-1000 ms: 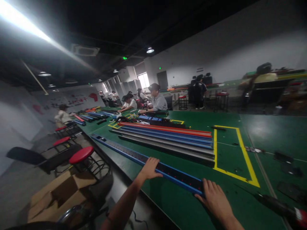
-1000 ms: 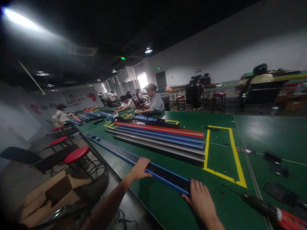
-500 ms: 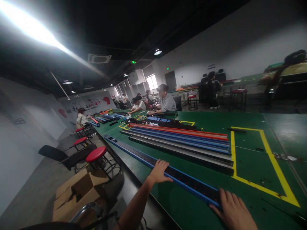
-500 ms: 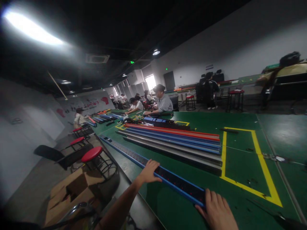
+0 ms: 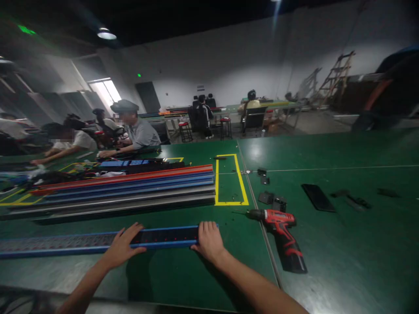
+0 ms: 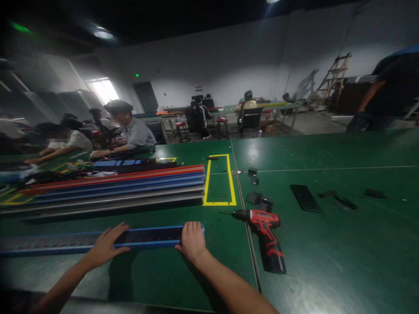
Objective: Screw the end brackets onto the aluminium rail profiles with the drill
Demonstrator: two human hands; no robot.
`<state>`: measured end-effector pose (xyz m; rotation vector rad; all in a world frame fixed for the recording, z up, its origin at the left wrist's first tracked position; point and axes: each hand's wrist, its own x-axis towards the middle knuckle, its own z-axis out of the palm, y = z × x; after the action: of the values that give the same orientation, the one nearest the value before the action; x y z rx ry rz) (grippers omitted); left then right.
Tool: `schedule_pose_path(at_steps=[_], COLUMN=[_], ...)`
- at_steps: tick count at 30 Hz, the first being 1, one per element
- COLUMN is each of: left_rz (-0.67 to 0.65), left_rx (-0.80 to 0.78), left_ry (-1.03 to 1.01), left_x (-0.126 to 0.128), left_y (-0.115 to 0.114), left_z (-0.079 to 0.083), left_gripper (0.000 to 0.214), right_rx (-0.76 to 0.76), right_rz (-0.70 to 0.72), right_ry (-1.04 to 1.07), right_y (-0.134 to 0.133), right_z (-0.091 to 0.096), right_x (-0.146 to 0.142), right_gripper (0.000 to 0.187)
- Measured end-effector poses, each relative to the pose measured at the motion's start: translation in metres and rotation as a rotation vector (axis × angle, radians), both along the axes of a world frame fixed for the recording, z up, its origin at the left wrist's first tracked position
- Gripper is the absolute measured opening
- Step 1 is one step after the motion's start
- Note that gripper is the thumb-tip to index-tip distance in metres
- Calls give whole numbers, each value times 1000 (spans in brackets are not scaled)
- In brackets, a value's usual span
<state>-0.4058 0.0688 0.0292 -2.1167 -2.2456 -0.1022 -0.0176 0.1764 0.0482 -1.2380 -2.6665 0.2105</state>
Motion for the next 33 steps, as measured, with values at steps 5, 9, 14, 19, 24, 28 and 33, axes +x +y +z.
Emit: schedule_pose_path(at_steps=[5, 9, 14, 19, 24, 28, 33], left_rz=[20, -78, -179, -256, -343, -295, -277], left_rx=[-107, -44, 38, 46, -83, -122, -104], left_ry=[58, -7, -145, -161, -127, -118, -145], left_x=[9, 23, 68, 137, 187, 189, 182], left_y=[6, 23, 55, 80, 87, 81, 75], left_z=[17, 20, 14, 17, 14, -2, -14], left_gripper=[89, 84, 68, 68, 89, 89, 85], right_rx=[-122, -56, -17, -128, -179, -192, -215], right_rz=[91, -81, -524, -736, -752, -746, -757], right_ry=[201, 301, 64, -3, -55, -105, -194], right_y=[-6, 11, 74, 127, 156, 173, 183], right_z=[10, 30, 50, 50, 45, 43, 42], right_x=[31, 100, 221, 284, 279, 270, 265], right_gripper=[108, 71, 33, 32, 39, 45, 41])
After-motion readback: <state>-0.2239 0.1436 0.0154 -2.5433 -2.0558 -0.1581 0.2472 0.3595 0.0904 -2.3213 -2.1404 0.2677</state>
